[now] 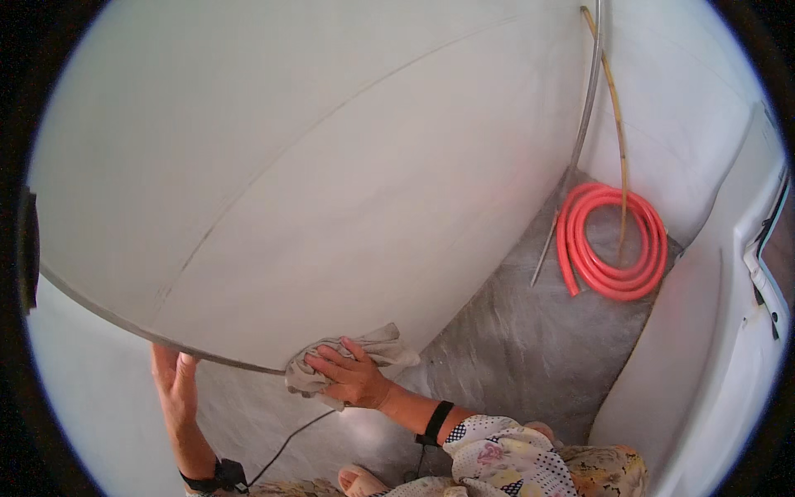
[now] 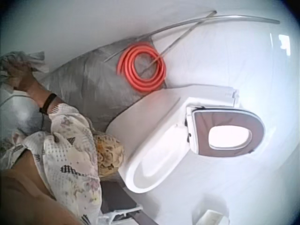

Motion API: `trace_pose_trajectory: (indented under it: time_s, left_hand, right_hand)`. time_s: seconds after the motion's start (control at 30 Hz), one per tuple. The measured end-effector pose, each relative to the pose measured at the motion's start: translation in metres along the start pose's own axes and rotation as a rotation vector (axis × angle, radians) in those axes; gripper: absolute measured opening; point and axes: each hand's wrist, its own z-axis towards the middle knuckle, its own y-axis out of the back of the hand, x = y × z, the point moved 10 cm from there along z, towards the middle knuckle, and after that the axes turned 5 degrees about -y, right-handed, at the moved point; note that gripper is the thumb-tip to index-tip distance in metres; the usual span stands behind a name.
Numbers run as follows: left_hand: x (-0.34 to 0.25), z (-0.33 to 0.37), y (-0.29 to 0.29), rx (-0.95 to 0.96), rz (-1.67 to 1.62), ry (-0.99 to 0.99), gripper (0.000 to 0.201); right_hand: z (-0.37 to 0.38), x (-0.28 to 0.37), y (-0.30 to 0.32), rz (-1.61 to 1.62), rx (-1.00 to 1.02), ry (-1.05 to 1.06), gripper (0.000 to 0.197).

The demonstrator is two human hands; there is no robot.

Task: The person wipes the tiled walls and glass panels of a shower enclosure using a cloth and a bamboo stick, then picks up debris from the floor and places it in a trash bin.

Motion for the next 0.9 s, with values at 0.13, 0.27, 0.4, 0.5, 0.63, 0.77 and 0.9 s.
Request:
trace_pose_trajectory:
  time_s: [0.13,0.27,0.4,0.5,0.63,0.77,0.9]
  left_hand:
    - [-0.011,0.008,-0.009,-0.016,-0.009,-0.034,0.061]
    - [-0.026,0.012,-0.016,-0.004,-0.056,-0.003,0.060]
    - [-0.025,0.018,-0.033,0.052,-0.121,-0.024,0.063]
    - [-0.032,0.018,-0.021,0.060,-0.100,-0.026,0.064]
    - [-0.034,0.022,-0.018,0.045,-0.073,-0.020,0.063]
    - [-0.025,0.019,-0.019,0.050,-0.082,-0.003,0.063]
    - [-0.023,0.021,-0.035,0.073,-0.147,-0.018,0.062]
  right_hand:
    - [0.072,-0.070,0.085,-0.003,-0.348,-0.128,0.029]
    - [0.098,-0.176,0.215,-0.177,-0.853,-0.441,0.032]
    - [-0.028,-0.306,0.234,0.024,-1.098,-0.892,0.038]
    - [0.011,-0.190,0.141,-0.015,-0.856,-0.693,0.039]
    - [0.113,-0.056,0.127,-0.176,-0.525,-0.057,0.051]
    - [0.113,-0.141,0.156,-0.510,-0.430,-0.274,0.048]
    - [0.061,-0.220,0.218,0.165,-0.939,-0.754,0.045]
